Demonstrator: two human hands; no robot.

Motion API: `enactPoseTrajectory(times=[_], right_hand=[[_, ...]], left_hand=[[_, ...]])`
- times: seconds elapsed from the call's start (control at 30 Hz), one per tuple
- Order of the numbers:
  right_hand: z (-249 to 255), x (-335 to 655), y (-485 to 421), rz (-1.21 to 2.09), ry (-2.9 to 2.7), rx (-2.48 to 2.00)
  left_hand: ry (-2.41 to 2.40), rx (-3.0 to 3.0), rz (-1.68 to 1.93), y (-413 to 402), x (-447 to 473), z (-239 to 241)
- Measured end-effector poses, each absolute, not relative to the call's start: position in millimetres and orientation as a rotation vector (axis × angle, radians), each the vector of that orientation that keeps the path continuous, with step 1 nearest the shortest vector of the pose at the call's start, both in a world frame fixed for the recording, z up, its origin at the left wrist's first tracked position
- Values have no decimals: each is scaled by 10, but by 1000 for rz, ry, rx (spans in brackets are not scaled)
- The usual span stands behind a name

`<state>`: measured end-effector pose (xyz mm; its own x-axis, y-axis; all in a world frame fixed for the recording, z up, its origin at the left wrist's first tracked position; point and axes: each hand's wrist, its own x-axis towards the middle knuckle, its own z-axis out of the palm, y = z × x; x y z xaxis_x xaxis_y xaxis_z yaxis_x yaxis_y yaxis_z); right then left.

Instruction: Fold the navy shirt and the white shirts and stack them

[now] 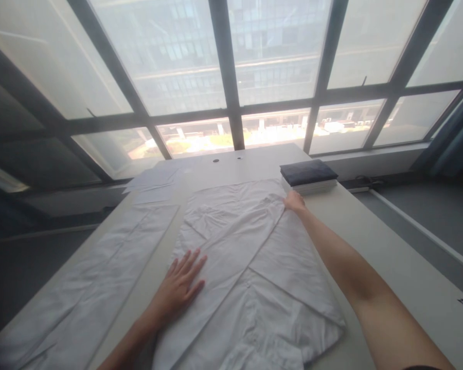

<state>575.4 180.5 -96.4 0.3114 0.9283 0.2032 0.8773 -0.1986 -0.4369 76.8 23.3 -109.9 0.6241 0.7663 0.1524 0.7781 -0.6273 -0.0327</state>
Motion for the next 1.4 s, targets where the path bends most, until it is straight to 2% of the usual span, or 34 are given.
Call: enactPoseTrajectory(times=[0.2,0.4,0.57,0.7,0.8,0.93,1.03,1.2,1.4], right_hand=[[-921,5892,1749,299,-1443,-2273],[-878,5792,1569,193,-1464,-2136],[-878,5063,1293,77,-1759,-1819],[-893,4242,1068,231,-2337,-1232],[-910,3857,992,339,-2482,-1087],[-1037,3852,1056,383,-2600,-1087],[-1137,4176,1214,299,-2596,-1171],[-1150,4958,1520,175,-2395,-1542],[-1122,5449,1692,54,-2089,-1755]], left_hand=[[-1312,-2753,-164,226,759,-1089],[-1337,-2764,-101,188,800,-987],[-1259,-2806,-176,162,919,-966],[-1184,-2823,-142,146,982,-1024],[-1185,-2805,-126,137,986,-1044],[-1183,-2800,-155,131,975,-1044],[-1190,-2807,-182,129,973,-1047],[-1207,-2815,-182,134,972,-1057],[-1191,-2826,-197,160,959,-1071]])
